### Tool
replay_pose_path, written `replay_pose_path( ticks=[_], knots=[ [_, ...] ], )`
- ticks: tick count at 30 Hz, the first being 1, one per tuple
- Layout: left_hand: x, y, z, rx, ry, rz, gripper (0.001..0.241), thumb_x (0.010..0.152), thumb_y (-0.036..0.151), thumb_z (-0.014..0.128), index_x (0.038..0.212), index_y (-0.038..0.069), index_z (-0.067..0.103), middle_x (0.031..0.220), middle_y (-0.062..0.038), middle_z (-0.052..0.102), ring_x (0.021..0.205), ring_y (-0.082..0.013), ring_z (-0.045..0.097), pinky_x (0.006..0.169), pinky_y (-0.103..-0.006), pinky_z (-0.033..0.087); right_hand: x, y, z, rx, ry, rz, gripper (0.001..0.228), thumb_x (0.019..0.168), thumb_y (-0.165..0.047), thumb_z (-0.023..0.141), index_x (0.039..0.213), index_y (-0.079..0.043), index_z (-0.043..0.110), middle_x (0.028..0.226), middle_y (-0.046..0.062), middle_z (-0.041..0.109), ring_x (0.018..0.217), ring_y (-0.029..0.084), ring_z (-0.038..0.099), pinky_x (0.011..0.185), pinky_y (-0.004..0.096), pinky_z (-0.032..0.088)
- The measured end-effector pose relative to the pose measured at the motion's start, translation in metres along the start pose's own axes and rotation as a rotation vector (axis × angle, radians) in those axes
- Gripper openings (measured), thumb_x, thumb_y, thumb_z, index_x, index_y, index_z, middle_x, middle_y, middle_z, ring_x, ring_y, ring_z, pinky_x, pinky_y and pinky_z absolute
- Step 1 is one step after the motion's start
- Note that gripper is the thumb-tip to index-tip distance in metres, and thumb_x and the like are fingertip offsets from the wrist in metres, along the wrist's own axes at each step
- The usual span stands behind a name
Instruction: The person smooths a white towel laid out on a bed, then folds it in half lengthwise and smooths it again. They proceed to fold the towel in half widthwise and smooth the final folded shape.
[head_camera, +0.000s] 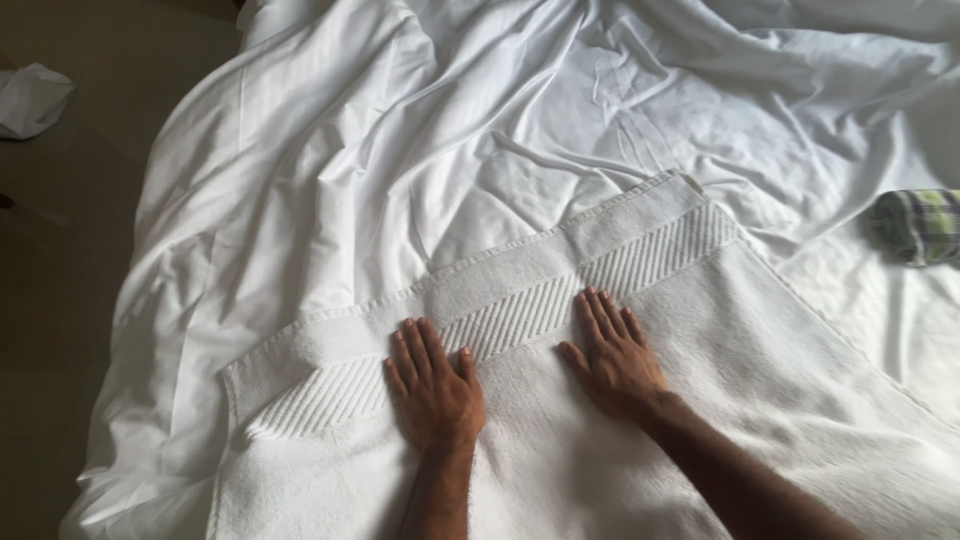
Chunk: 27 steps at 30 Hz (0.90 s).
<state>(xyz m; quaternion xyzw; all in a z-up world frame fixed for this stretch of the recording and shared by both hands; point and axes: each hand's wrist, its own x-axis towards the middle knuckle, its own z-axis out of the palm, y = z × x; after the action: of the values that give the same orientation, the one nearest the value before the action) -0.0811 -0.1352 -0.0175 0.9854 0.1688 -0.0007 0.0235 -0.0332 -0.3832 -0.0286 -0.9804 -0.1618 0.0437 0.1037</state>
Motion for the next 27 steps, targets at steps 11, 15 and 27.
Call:
replay_pose_path(
  ticks=[11,15,27],
  knots=[
    [-0.029,0.005,0.011,0.031,-0.001,-0.037,0.081,0.102,0.060,0.020,0.162,0.007,0.009,0.171,-0.012,0.005,0.157,-0.0272,0.004,0.125,-0.0476,0.002,-0.042,0.018,0.002,-0.038,0.041,-0.099,0.081,0.104,-0.060,0.024,0.163,-0.005,0.011,0.172,0.014,0.009,0.158,0.026,0.006,0.127,0.046,0.004],
    [-0.031,0.004,0.013,-0.016,0.013,-0.014,0.080,0.102,0.061,0.021,0.161,0.009,0.009,0.171,-0.011,0.004,0.157,-0.0267,0.003,0.126,-0.0477,0.002,-0.060,0.022,-0.009,-0.067,0.002,-0.102,0.081,0.103,-0.062,0.024,0.163,-0.009,0.011,0.172,0.010,0.010,0.159,0.025,0.008,0.128,0.046,0.005],
    [-0.045,0.023,-0.035,0.021,-0.253,0.006,0.086,0.103,0.062,0.025,0.164,0.006,0.004,0.172,-0.017,-0.004,0.157,-0.0321,0.000,0.123,-0.0522,0.000,-0.086,0.082,-0.018,0.013,-0.049,-0.001,0.087,0.100,-0.066,0.020,0.164,-0.010,0.004,0.173,0.009,0.003,0.159,0.024,0.003,0.128,0.044,0.005]
  ],
)
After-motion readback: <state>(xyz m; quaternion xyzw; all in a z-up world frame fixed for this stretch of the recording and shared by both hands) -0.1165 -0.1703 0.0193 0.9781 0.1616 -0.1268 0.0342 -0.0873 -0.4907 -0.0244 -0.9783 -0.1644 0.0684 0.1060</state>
